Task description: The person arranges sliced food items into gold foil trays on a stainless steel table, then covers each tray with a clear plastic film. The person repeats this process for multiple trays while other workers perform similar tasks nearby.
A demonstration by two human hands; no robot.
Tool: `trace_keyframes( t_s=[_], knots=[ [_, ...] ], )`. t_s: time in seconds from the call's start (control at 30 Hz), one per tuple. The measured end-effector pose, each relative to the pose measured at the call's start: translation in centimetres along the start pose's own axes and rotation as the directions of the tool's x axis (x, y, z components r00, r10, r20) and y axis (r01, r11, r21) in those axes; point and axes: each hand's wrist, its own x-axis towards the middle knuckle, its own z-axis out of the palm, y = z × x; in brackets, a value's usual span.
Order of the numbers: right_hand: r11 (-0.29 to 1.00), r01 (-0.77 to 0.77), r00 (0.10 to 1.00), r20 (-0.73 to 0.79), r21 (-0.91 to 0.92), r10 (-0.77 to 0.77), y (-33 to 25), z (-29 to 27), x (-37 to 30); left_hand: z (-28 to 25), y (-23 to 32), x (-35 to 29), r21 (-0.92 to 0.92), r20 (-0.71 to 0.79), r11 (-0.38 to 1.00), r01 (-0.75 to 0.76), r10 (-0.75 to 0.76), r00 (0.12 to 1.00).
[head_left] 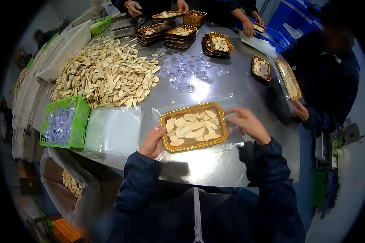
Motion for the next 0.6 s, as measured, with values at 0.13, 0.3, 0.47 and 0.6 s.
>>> trace_keyframes(
  t_s=[0.13, 0.3, 0.47, 0.6],
  knots=[
    [0.999, -0.035, 0.997, 0.064, -0.027, 0.037, -0.2, -0.9, -0.3, 0.3, 0.3, -0.4, 0.006, 0.039, 1.000, 0.023, -0.023, 0.999],
    [0.916, -0.126, 0.988, 0.129, 0.381, 0.083, 0.5, 0.6, -0.8, 0.5, 0.1, -0.3, 0.049, 0.042, 0.999, 0.018, -0.020, 0.999],
    [0.538, -0.321, 0.913, 0.405, 0.779, -0.041, 4.6, 2.6, -0.4, 0.2, -0.2, -0.2, 0.042, 0.059, 0.995, 0.088, -0.090, 0.994],
    [0.497, -0.367, 0.918, 0.391, 0.786, 0.059, 4.7, 3.0, -1.4, 0.4, -0.1, -0.3, 0.044, 0.092, 0.993, 0.106, -0.109, 0.990]
  ],
)
